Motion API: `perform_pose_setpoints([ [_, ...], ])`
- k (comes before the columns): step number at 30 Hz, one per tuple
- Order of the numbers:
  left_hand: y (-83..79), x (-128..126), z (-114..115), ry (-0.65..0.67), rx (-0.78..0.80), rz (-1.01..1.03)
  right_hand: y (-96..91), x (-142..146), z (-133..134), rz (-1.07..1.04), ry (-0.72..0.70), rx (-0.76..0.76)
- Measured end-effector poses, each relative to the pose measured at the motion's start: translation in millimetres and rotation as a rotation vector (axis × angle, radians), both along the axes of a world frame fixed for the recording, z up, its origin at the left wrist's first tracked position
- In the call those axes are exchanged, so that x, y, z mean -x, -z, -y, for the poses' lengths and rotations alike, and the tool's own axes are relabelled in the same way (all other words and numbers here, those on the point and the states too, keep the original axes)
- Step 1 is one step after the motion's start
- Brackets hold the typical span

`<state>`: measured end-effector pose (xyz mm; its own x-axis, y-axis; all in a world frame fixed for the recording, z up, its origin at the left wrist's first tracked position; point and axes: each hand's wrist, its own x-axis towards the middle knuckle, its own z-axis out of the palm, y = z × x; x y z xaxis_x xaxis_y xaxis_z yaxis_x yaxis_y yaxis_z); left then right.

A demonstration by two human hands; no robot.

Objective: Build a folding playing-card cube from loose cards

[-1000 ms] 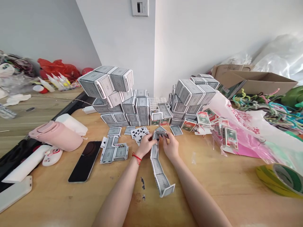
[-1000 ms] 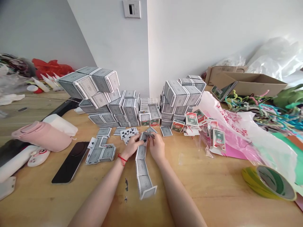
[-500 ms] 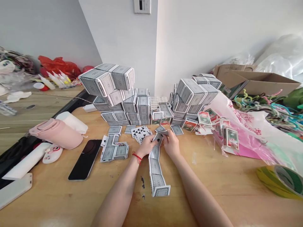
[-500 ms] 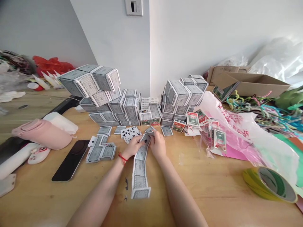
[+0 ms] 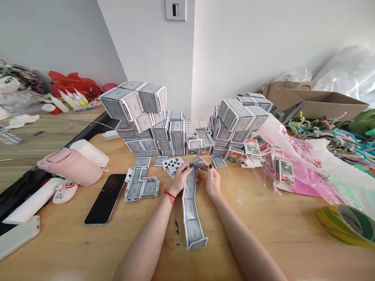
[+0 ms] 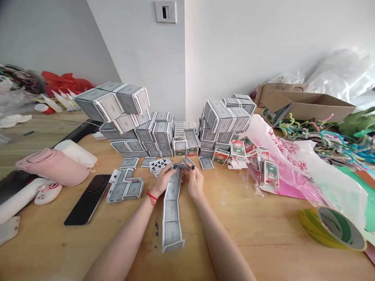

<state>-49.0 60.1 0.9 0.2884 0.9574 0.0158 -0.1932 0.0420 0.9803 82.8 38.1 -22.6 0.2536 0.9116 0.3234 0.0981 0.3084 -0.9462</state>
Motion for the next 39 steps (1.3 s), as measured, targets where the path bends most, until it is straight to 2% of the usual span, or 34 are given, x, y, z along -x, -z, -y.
perform_pose_setpoints([
  [2, 0.1, 3.0, -1.2, -0.008, 0.101, 0.096, 3.9, 0.9, -4.0, -0.146, 0.029, 0.049],
  [4, 0.5, 7.2, -3.7, -0.051, 0.14, 0.168, 7.7, 1.4, -7.2, -0.094, 0.031, 0.092],
  [6, 1.3, 12.1, -7.0, -0.111, 0.15, 0.232, 9.2, 3.3, -7.8, 0.147, -0.01, 0.076],
  [10, 2.6, 24.3, -12.7, -0.237, 0.161, 0.343, 3.6, 14.2, -1.5, 0.681, -0.135, -0.061],
  [14, 1.5, 34.5, -14.5, -0.31, 0.162, 0.399, -2.0, 25.5, 6.3, 0.94, -0.136, -0.066],
  [17, 0.3, 35.5, -14.4, -0.318, 0.16, 0.38, -0.2, 24.4, 5.4, 0.966, -0.075, -0.074],
  [22, 3.0, 29.0, -14.8, -0.337, 0.067, 0.224, 9.3, 3.3, -7.7, 0.871, 0.254, -0.049],
  [23, 3.9, 27.9, -14.7, -0.331, 0.048, 0.206, 11.0, -0.9, -10.0, 0.855, 0.284, -0.026],
  [27, 4.0, 25.3, -12.9, -0.324, -0.008, 0.235, 13.9, -8.6, -13.6, 0.853, 0.247, 0.053],
  [29, 2.0, 24.4, -11.4, -0.375, -0.048, 0.267, 13.2, -9.1, -13.4, 0.785, 0.23, 0.059],
  [31, 0.6, 23.5, -10.8, -0.46, -0.089, 0.286, 11.6, -11.4, -13.5, 0.612, 0.203, 0.064],
  [36, 6.5, 24.3, -16.7, -0.679, -0.131, 0.227, 4.9, -30.6, -17.7, -0.147, -0.03, 0.19],
  [39, 12.0, 26.0, -22.7, -0.837, -0.118, 0.175, 0.2, -40.8, -19.1, -0.45, -0.106, 0.213],
])
